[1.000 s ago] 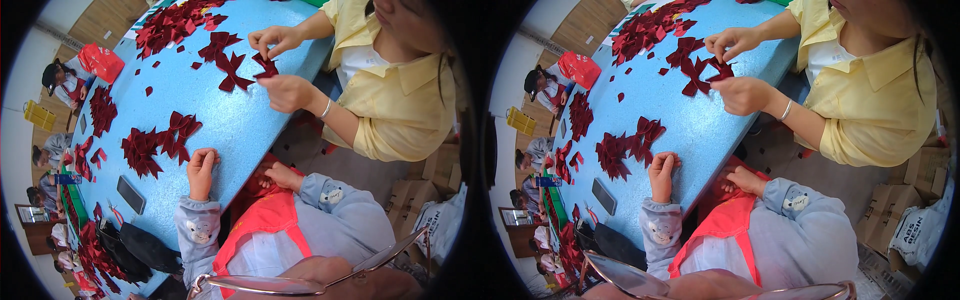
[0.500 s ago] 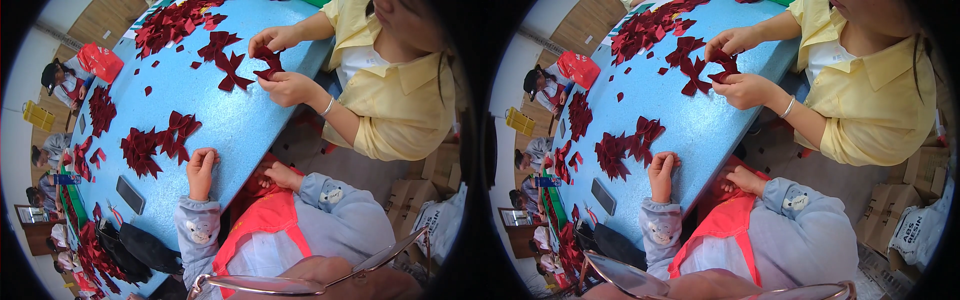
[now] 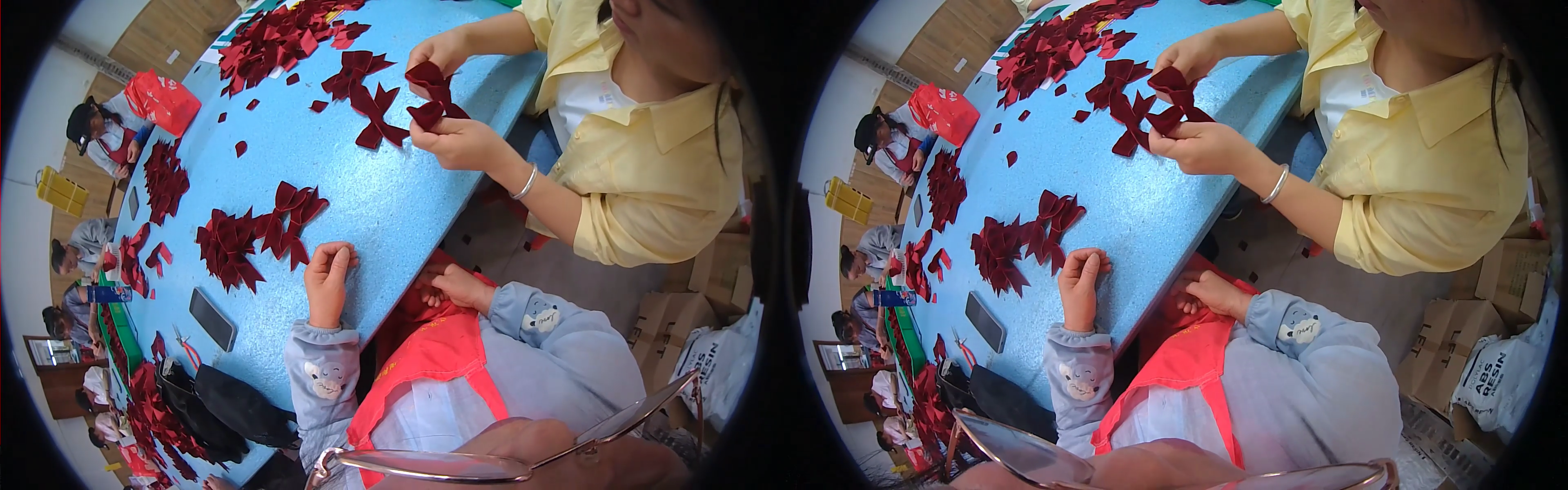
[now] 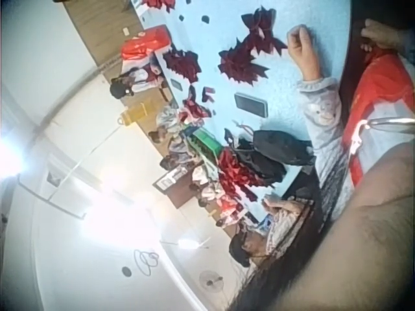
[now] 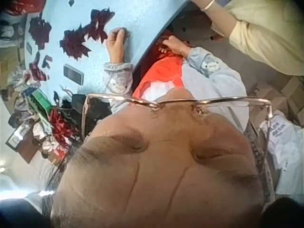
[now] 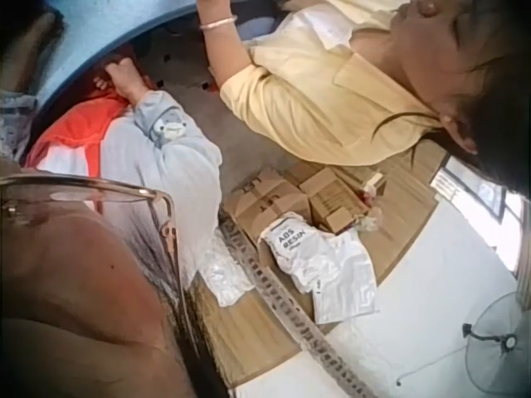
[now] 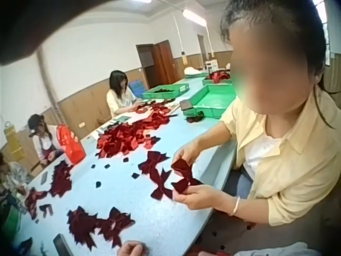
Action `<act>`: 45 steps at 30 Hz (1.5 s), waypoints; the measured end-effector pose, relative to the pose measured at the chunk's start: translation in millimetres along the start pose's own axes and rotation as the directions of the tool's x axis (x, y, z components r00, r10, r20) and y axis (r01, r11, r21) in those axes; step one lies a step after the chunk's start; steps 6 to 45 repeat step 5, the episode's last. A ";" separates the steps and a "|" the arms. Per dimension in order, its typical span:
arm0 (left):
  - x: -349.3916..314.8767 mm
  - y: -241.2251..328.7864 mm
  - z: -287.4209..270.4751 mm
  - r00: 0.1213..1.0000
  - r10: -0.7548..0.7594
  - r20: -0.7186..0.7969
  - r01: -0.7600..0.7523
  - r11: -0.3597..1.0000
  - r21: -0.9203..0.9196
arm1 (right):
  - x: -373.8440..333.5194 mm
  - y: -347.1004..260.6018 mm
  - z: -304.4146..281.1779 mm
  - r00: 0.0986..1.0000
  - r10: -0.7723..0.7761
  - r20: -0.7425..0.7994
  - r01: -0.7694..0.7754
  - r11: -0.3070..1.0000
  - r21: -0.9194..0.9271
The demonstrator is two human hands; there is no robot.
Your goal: Assemble red ribbon bows by hand at a factory workbench.
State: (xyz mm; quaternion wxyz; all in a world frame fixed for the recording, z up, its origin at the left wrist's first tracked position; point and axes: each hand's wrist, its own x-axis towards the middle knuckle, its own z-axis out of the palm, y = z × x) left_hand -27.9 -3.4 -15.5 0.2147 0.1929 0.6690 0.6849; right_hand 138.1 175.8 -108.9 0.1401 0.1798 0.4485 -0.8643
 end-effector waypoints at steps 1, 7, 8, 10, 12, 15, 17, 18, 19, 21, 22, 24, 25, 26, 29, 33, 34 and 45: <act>0.1 -0.1 -0.2 1.000 0.001 0.003 -0.001 1.000 0.001 | 0.0 0.4 -0.3 0.997 0.040 -0.071 -0.042 0.999 -0.028; 0.4 -0.7 -1.4 1.000 -0.005 0.007 0.005 1.000 0.010 | 0.5 1.3 -0.9 0.998 0.028 -0.063 -0.029 0.999 -0.014; 0.4 -0.7 -1.4 1.000 -0.005 0.007 0.005 1.000 0.010 | 0.5 1.3 -0.9 0.998 0.028 -0.063 -0.029 0.999 -0.014; 0.4 -0.7 -1.4 1.000 -0.005 0.007 0.005 1.000 0.010 | 0.5 1.3 -0.9 0.998 0.028 -0.063 -0.029 0.999 -0.014; 0.4 -0.7 -1.4 1.000 -0.005 0.007 0.005 1.000 0.010 | 0.5 1.3 -0.9 0.998 0.028 -0.063 -0.029 0.999 -0.014; 0.4 -0.7 -1.4 1.000 -0.005 0.007 0.005 1.000 0.010 | 0.5 1.3 -0.9 0.998 0.028 -0.063 -0.029 0.999 -0.014; 0.4 -0.7 -1.4 1.000 -0.005 0.007 0.005 1.000 0.010 | 0.5 1.3 -0.9 0.998 0.028 -0.063 -0.029 0.999 -0.014; 0.4 -0.7 -1.4 1.000 -0.005 0.007 0.005 1.000 0.010 | 0.5 1.3 -0.9 0.998 0.028 -0.063 -0.029 0.999 -0.014; 0.4 -0.7 -1.4 1.000 -0.005 0.007 0.005 1.000 0.010 | 0.5 1.3 -0.9 0.998 0.028 -0.063 -0.029 0.999 -0.014; 0.4 -0.7 -1.4 1.000 -0.005 0.007 0.005 1.000 0.010 | 0.5 1.3 -0.9 0.998 0.028 -0.063 -0.029 0.999 -0.014; 0.4 -0.7 -1.4 1.000 -0.005 0.007 0.005 1.000 0.010 | 0.5 1.3 -0.9 0.998 0.028 -0.063 -0.029 0.999 -0.014; 0.4 -0.7 -1.4 1.000 -0.005 0.007 0.005 1.000 0.010 | 0.5 1.3 -0.9 0.998 0.028 -0.063 -0.029 0.999 -0.014; 0.4 -0.7 -1.4 1.000 -0.005 0.007 0.005 1.000 0.010 | 0.5 1.3 -0.9 0.998 0.028 -0.063 -0.029 0.999 -0.014; 0.4 -0.7 -1.4 1.000 -0.005 0.007 0.005 1.000 0.010 | 0.5 1.3 -0.9 0.998 0.028 -0.063 -0.029 0.999 -0.014; 0.4 -0.7 -1.4 1.000 -0.005 0.007 0.005 1.000 0.010 | 0.5 1.3 -0.9 0.998 0.028 -0.063 -0.029 0.999 -0.014; 0.4 -0.7 -1.4 1.000 -0.005 0.007 0.005 1.000 0.010 | 0.5 1.3 -0.9 0.998 0.028 -0.063 -0.029 0.999 -0.014; 0.4 -0.7 -1.4 1.000 -0.005 0.007 0.005 1.000 0.010 | 0.5 1.3 -0.9 0.998 0.028 -0.063 -0.029 0.999 -0.014; 0.4 -0.7 -1.4 1.000 -0.005 0.007 0.005 1.000 0.010 | 0.5 1.3 -0.9 0.998 0.028 -0.063 -0.029 0.999 -0.014</act>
